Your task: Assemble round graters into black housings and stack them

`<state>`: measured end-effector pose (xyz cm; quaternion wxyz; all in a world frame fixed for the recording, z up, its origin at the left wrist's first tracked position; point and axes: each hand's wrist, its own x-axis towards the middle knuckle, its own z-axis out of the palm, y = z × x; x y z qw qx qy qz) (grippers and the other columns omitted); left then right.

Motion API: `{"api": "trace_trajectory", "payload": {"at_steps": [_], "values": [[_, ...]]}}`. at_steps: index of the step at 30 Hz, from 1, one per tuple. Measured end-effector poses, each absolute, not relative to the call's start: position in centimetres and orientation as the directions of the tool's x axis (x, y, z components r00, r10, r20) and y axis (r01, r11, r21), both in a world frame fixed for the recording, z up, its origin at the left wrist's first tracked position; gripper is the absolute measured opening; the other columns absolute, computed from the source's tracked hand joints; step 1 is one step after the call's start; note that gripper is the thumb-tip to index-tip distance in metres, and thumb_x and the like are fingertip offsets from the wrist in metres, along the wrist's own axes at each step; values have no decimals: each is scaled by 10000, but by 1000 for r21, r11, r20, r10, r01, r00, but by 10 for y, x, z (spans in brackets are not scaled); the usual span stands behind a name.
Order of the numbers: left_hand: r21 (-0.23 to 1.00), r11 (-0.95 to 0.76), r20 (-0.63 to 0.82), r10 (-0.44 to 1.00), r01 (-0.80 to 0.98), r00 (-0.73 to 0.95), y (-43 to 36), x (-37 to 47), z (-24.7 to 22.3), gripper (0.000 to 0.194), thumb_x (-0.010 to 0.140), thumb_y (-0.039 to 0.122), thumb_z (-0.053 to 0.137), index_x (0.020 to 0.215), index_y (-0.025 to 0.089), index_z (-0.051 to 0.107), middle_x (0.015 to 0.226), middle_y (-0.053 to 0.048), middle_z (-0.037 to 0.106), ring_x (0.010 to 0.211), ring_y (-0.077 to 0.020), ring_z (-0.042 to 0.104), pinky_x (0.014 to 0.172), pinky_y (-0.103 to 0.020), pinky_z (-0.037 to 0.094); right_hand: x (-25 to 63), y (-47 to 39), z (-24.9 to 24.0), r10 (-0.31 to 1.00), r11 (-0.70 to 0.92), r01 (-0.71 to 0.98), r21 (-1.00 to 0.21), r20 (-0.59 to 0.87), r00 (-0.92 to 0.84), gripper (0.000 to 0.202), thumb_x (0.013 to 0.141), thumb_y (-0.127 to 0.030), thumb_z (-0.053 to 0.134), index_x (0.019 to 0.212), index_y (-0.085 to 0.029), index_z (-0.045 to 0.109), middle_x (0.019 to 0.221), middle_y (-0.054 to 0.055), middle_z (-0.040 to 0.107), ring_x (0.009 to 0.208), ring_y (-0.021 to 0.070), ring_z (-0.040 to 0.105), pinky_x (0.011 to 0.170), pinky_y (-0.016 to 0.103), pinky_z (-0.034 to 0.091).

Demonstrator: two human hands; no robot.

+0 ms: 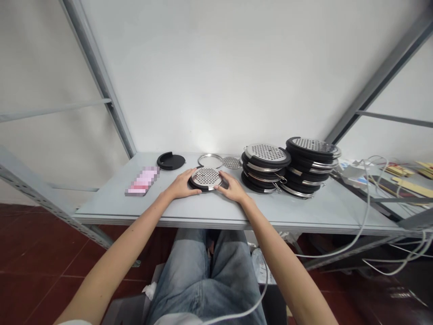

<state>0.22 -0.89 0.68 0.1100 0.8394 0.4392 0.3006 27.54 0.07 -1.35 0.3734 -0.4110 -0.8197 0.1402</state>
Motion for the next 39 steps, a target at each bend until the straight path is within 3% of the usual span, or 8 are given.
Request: {"api": "trace_trajectory", "payload": {"at_steps": [13,25,31,39], "values": [[424,-603,383,795,676,470,-4,0,1,1037,673,641,711,1501,196,275,1531,-120,345,1402,-322,331,1156,-456,284,275,-5,-8,777,625,559,-546,502,-379,763,789,-504,662,1429,-159,433,1396,139,528,1291,297,496,1089,437,388],[401,-590,364,805,700,470,-5,0,0,996,684,635,708,1496,227,300,1525,-135,341,1374,-365,355,1136,-496,294,273,-6,-8,798,598,577,-555,475,-370,706,787,-496,676,1381,-156,504,1368,145,553,1300,313,487,1081,453,399],[408,-516,266,857,753,442,-7,0,1,961,712,674,657,1487,213,326,1554,-155,267,1393,-394,306,1134,-521,279,272,-7,-9,797,597,598,-535,485,-361,692,784,-504,676,1369,-171,515,1364,157,553,1295,319,490,1072,484,398],[479,-562,411,822,675,394,-7,1,4,695,804,598,603,1353,182,509,1406,-125,507,1307,-305,457,1118,-447,337,273,-4,-12,786,608,594,-527,507,-354,784,717,-539,727,1375,-177,502,1397,167,515,1300,337,476,1090,501,372]]}}
